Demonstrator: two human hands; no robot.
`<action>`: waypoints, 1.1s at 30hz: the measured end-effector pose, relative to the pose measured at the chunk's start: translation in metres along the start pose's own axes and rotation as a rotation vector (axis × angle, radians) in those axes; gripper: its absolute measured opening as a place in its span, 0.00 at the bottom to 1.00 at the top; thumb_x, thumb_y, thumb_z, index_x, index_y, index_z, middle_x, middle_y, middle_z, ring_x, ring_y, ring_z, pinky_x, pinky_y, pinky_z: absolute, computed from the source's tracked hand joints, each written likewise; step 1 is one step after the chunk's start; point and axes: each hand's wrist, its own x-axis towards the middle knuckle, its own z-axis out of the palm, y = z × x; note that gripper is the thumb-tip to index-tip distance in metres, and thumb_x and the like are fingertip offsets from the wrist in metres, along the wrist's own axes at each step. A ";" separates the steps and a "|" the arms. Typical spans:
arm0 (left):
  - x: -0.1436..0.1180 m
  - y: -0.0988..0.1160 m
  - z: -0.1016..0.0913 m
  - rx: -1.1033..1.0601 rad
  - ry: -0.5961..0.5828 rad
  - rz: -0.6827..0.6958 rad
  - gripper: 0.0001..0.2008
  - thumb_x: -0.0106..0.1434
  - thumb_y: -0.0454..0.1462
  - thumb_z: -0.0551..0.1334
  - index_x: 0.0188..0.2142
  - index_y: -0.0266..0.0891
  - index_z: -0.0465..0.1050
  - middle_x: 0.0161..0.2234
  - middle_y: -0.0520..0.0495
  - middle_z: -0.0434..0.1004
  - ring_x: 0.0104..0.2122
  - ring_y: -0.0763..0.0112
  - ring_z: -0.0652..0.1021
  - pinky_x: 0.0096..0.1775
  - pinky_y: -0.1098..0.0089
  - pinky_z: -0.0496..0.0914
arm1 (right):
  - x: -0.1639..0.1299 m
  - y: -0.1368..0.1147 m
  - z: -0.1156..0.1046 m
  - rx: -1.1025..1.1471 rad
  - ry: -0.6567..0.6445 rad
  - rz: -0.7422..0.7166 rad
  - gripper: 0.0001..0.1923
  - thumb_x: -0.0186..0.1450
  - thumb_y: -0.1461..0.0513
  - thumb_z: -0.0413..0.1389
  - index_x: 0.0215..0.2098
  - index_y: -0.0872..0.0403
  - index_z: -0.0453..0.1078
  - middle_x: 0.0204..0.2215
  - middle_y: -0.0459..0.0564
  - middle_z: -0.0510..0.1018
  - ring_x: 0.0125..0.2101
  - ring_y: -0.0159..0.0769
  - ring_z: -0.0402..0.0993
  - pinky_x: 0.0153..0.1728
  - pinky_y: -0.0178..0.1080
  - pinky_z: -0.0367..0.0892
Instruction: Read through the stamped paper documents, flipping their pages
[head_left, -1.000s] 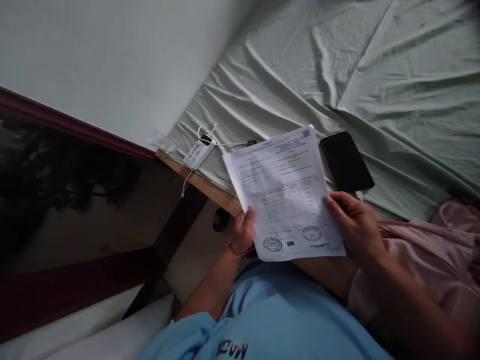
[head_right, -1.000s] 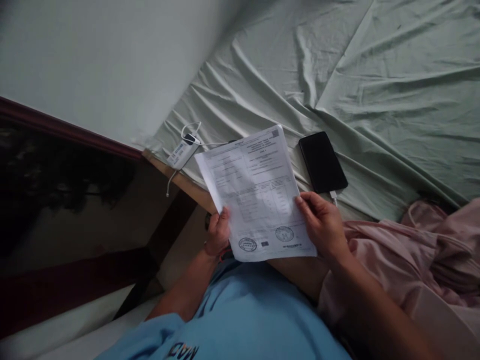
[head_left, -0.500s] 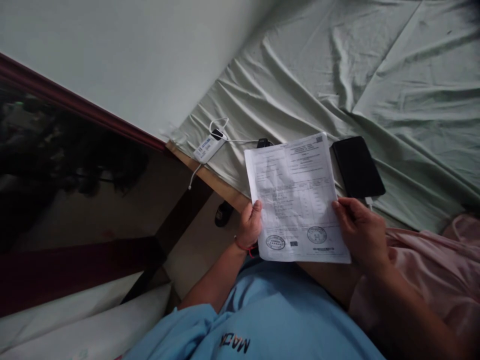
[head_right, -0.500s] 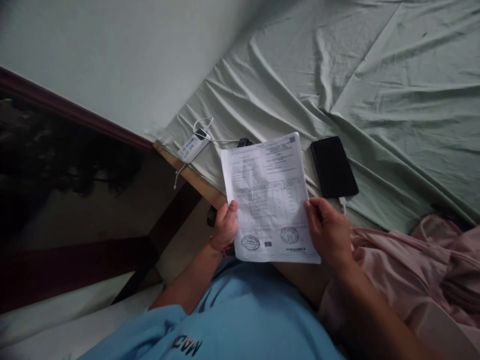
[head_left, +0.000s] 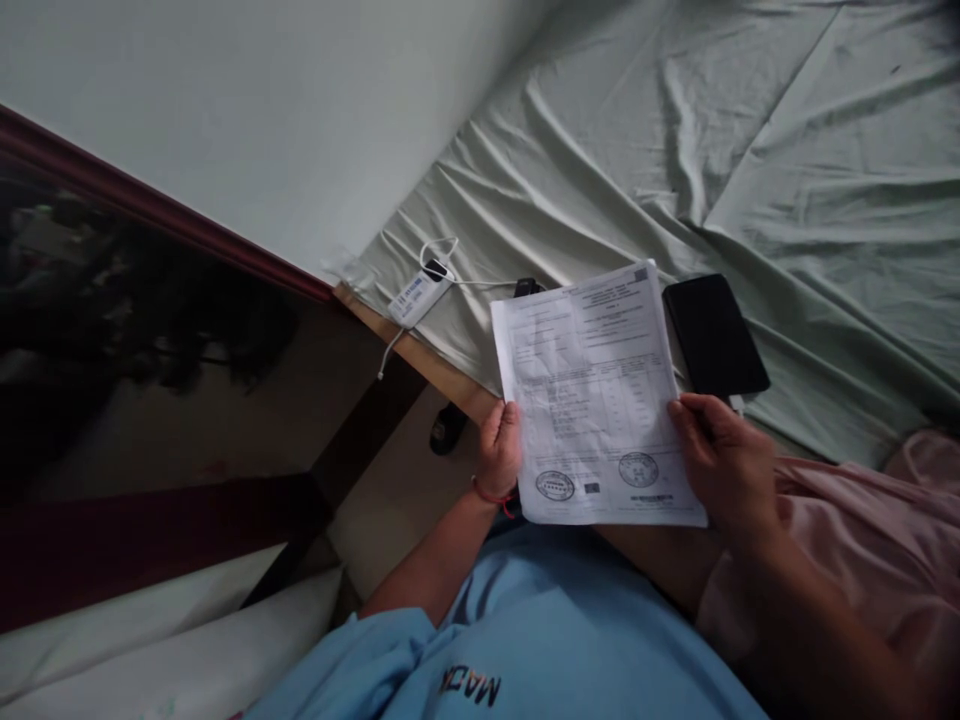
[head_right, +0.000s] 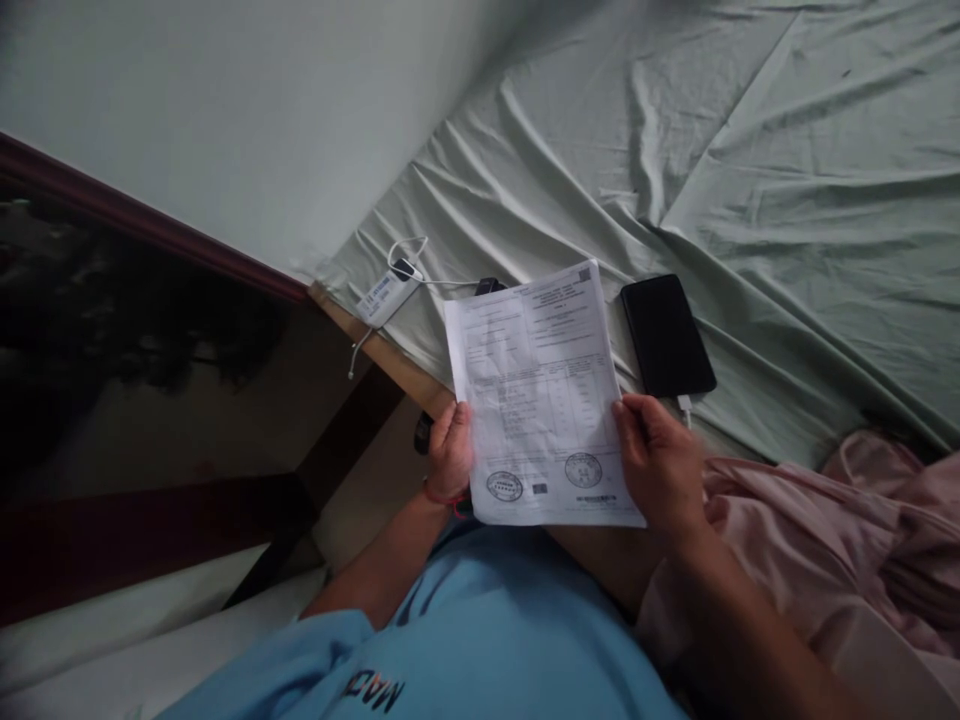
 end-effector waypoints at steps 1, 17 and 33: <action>0.000 0.000 0.000 -0.017 -0.008 -0.004 0.22 0.67 0.54 0.61 0.40 0.38 0.77 0.38 0.44 0.80 0.39 0.64 0.78 0.44 0.67 0.72 | 0.000 0.001 0.000 0.001 0.000 -0.003 0.16 0.69 0.49 0.54 0.39 0.50 0.77 0.27 0.48 0.81 0.26 0.38 0.75 0.26 0.38 0.64; 0.018 0.035 -0.008 0.571 -0.014 0.276 0.20 0.72 0.46 0.53 0.24 0.40 0.58 0.21 0.52 0.63 0.24 0.73 0.64 0.29 0.69 0.57 | -0.007 -0.024 -0.019 -0.274 -0.064 -0.138 0.16 0.72 0.54 0.50 0.50 0.52 0.73 0.43 0.55 0.82 0.30 0.41 0.79 0.33 0.44 0.71; 0.029 0.023 -0.008 0.576 -0.043 0.302 0.20 0.71 0.45 0.53 0.24 0.41 0.57 0.20 0.52 0.63 0.23 0.72 0.64 0.28 0.70 0.56 | 0.077 -0.017 -0.025 -0.766 0.059 -0.090 0.49 0.65 0.42 0.58 0.71 0.64 0.51 0.59 0.75 0.69 0.57 0.66 0.64 0.51 0.56 0.63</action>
